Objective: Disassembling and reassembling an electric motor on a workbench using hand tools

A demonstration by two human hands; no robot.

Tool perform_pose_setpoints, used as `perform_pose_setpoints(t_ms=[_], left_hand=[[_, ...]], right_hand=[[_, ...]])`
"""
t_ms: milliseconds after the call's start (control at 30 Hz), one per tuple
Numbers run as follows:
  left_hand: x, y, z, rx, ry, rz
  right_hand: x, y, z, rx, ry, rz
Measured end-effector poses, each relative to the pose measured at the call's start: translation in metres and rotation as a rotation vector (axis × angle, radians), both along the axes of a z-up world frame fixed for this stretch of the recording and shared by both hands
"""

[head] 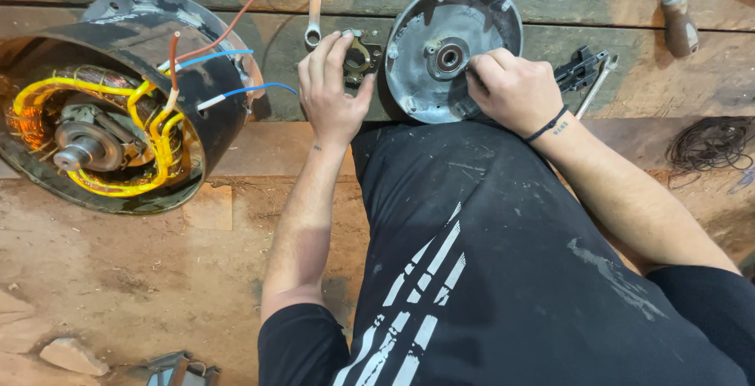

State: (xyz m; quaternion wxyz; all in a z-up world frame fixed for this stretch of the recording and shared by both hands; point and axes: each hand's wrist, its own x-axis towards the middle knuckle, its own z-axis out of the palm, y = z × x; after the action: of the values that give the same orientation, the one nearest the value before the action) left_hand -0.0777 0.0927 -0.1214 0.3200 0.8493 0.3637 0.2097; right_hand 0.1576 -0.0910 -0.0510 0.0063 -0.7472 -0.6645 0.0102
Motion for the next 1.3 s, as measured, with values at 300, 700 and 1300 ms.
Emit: perform_pose_setpoints(t_ms=[300,700,1300], left_hand=[[0.001,0.0,0.001,-0.001,0.007,0.002],[0.002,0.001,0.001,0.001,0.004,-0.002],[0.002,0.001,0.003,0.015,0.007,-0.003]], right_hand=[[0.003,-0.005,-0.017,-0.103,-0.042,-0.065],[-0.002,-0.004,-0.023,-0.192,-0.095,-0.105],[-0.003,-0.001,-0.014,-0.188,-0.078,-0.117]])
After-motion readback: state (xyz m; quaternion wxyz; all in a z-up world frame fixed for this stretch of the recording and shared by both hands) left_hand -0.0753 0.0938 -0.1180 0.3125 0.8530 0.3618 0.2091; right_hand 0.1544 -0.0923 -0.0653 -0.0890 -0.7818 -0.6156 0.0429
